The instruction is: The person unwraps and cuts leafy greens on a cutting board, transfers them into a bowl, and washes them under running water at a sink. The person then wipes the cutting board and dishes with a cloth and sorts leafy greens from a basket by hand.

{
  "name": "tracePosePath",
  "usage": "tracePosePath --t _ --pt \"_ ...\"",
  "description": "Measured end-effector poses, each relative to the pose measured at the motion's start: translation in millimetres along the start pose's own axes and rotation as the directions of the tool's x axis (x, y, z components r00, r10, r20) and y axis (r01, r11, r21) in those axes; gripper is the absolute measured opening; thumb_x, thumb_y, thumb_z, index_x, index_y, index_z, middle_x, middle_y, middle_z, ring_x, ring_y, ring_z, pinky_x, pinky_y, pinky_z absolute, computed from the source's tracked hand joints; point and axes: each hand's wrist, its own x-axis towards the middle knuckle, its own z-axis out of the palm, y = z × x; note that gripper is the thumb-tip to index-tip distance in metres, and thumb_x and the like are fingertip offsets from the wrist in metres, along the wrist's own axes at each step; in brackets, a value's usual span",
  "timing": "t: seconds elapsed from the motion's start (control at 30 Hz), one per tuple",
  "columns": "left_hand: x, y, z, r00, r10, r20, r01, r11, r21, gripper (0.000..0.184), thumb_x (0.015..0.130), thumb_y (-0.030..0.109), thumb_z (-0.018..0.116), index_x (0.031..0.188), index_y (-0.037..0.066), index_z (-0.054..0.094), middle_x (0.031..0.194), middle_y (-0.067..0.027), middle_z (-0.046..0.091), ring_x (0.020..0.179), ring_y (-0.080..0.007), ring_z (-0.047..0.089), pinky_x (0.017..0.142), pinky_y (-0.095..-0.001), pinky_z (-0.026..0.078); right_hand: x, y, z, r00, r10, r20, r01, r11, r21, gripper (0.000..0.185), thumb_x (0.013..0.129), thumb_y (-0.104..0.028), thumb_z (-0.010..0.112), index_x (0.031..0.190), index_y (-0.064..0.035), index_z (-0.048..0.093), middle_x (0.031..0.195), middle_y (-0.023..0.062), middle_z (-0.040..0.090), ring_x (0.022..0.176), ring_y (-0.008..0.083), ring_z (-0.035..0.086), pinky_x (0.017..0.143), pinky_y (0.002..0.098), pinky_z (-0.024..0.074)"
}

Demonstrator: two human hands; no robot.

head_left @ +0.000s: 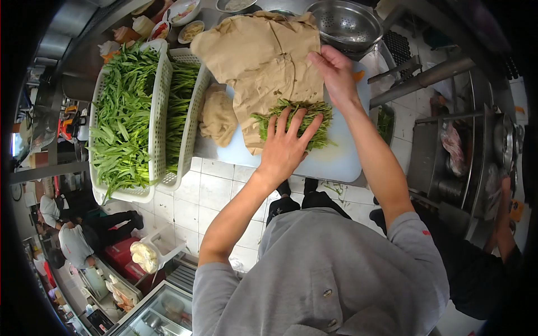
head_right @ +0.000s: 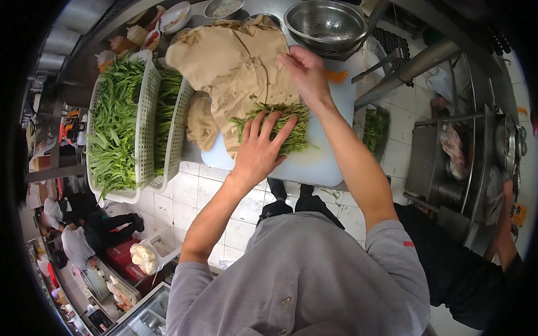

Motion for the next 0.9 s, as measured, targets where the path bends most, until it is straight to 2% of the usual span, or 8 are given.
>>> tracePosePath --t 0.27,0.37,0.43,0.5,0.6,0.73,0.83,0.9 --pt "-13.6 7.1 25.3 0.998 0.054 -0.032 -0.052 0.997 0.054 0.075 0.074 0.004 0.062 0.143 0.025 0.041 0.135 -0.0119 0.042 0.125 -0.0373 0.040 0.105 -0.0507 0.034 1.4 -39.2 -5.1 0.973 -0.229 -0.013 0.230 0.973 0.026 0.016 0.091 -0.009 0.063 0.104 0.0006 0.066 0.093 0.0009 0.068 0.089 0.0065 0.059 0.081 0.0221 0.0466" --pt "-20.4 10.5 37.4 0.998 0.053 -0.041 -0.050 0.996 0.074 0.073 0.074 0.003 0.058 0.142 0.025 0.042 0.136 -0.0122 0.041 0.125 -0.0380 0.039 0.105 -0.0524 0.033 -5.7 -68.4 -3.8 0.903 -0.416 -0.110 0.353 0.862 -0.364 0.019 0.087 -0.004 0.064 0.105 0.0011 0.066 0.095 0.0045 0.069 0.091 0.0125 0.061 0.085 0.0263 0.0470" --pt "-24.0 14.1 40.0 0.997 0.036 -0.063 -0.032 0.998 0.061 0.072 0.075 0.004 0.059 0.142 0.026 0.043 0.136 -0.0122 0.040 0.125 -0.0383 0.038 0.106 -0.0543 0.032 -8.6 -65.5 -17.4 0.890 -0.451 -0.070 0.372 0.804 -0.463 0.031 0.087 -0.008 0.062 0.117 0.0005 0.059 0.114 0.0103 0.066 0.104 0.0196 0.061 0.091 0.0318 0.0468" --pt "-27.6 17.2 42.1 0.997 0.019 -0.080 -0.015 0.998 0.053 0.072 0.075 0.004 0.059 0.141 0.027 0.044 0.137 -0.0121 0.040 0.126 -0.0387 0.037 0.106 -0.0565 0.031 -6.1 -58.0 -29.2 0.847 -0.522 -0.096 0.392 0.737 -0.551 0.036 0.084 0.000 0.061 0.119 -0.0005 0.059 0.113 0.0101 0.067 0.102 0.0213 0.063 0.090 0.0317 0.0475" --pt "-30.1 18.1 39.3 0.999 -0.011 -0.044 0.015 0.997 0.077 0.067 0.080 0.012 0.064 0.142 0.029 0.044 0.144 -0.0122 0.036 0.131 -0.0426 0.032 0.107 -0.0631 0.025 -11.3 -62.1 -45.4 0.825 -0.553 -0.114 0.403 0.718 -0.568 0.036 0.086 -0.005 0.058 0.121 -0.0016 0.057 0.116 0.0112 0.065 0.105 0.0239 0.062 0.092 0.0347 0.0467" --pt "-36.1 22.6 18.8 0.996 -0.042 -0.083 0.039 0.999 -0.035 0.071 0.079 0.032 0.075 0.142 0.027 0.044 0.150 -0.0144 0.029 0.137 -0.0481 0.021 0.107 -0.0665 0.021 -21.9 -80.7 -54.8 0.816 -0.564 -0.128 0.437 0.746 -0.503 0.037 0.089 -0.011 0.054 0.124 -0.0030 0.055 0.119 0.0127 0.062 0.108 0.0272 0.059 0.095 0.0387 0.0456" --pt "-35.0 20.9 -2.9 0.978 -0.128 -0.165 0.089 0.970 -0.225 0.081 0.076 0.032 0.079 0.145 0.019 0.040 0.150 -0.0171 0.027 0.137 -0.0497 0.020 0.108 -0.0636 0.022 -35.7 -99.4 -58.1 0.812 -0.570 -0.128 0.486 0.781 -0.391 0.038 0.091 -0.016 0.051 0.127 -0.0041 0.053 0.122 0.0137 0.061 0.111 0.0298 0.058 0.097 0.0417 0.0447" --pt "-22.1 19.4 -23.4 0.914 -0.261 -0.309 0.051 0.832 -0.552 0.089 0.072 0.032 0.083 0.145 0.009 0.037 0.149 -0.0211 0.026 0.137 -0.0465 0.024 0.108 -0.0569 0.028 -51.7 -114.4 -60.8 0.808 -0.579 -0.105 0.536 0.798 -0.275 0.039 0.093 -0.019 0.049 0.128 -0.0048 0.052 0.124 0.0145 0.059 0.113 0.0314 0.057 0.098 0.0437 0.0441"
